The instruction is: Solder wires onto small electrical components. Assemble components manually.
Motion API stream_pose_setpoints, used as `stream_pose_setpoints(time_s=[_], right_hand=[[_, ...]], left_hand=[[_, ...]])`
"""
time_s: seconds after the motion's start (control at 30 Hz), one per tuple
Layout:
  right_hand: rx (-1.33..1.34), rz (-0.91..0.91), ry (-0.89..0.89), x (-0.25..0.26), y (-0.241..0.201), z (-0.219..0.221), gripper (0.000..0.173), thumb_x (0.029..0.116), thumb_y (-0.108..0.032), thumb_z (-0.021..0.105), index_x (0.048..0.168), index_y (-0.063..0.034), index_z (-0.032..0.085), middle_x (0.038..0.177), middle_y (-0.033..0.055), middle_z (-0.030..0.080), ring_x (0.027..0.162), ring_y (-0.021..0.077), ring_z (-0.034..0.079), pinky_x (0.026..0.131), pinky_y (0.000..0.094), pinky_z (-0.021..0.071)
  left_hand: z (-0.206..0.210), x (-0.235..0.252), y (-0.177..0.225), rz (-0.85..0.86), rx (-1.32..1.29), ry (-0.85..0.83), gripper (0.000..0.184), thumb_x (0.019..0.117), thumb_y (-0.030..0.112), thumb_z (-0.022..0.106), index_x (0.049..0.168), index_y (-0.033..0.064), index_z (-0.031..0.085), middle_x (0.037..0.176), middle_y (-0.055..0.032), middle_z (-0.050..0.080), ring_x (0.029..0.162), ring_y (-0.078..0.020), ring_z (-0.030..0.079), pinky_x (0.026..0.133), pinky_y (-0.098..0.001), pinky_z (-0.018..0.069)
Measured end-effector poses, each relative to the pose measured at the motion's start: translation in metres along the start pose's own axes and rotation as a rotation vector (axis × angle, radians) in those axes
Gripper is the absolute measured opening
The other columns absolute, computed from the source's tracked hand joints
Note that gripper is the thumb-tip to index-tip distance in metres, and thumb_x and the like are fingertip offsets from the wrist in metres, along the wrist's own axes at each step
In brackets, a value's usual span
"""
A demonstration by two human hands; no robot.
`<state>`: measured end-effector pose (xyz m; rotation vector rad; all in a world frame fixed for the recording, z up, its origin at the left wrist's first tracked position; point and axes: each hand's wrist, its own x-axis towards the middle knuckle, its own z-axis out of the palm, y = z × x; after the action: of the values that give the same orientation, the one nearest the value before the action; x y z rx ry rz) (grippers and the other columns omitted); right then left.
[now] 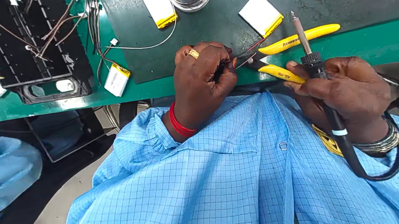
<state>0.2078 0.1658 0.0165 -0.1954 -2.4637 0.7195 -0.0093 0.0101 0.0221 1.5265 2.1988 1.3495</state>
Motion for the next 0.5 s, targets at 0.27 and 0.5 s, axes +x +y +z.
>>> stream_pose_setpoints(time_s=[0.27, 0.5], right_hand=[[0.013, 0.091, 0.09, -0.03, 0.006, -0.049, 0.008, 0.0944, -0.007, 0.073, 0.092, -0.004, 0.066, 0.095, 0.0137, 0.075, 0.099, 0.0239, 0.071, 0.094, 0.0392, 0.0531], [0.014, 0.115, 0.227, -0.009, 0.0, -0.02, 0.014, 0.0915, -0.007, 0.076, 0.086, -0.0038, 0.064, 0.095, 0.0144, 0.074, 0.094, 0.025, 0.072, 0.085, 0.0384, 0.0565]], left_hand=[[0.002, -0.001, -0.001, 0.035, 0.042, 0.003, 0.008, 0.0931, 0.009, 0.063, 0.09, 0.0041, 0.069, 0.095, -0.0123, 0.075, 0.094, -0.0158, 0.068, 0.092, -0.0401, 0.0409], [0.008, -0.006, 0.0, 0.147, 0.196, 0.086, 0.01, 0.0937, 0.01, 0.063, 0.087, 0.0053, 0.069, 0.092, -0.013, 0.075, 0.093, -0.0195, 0.069, 0.091, -0.0395, 0.0415]])
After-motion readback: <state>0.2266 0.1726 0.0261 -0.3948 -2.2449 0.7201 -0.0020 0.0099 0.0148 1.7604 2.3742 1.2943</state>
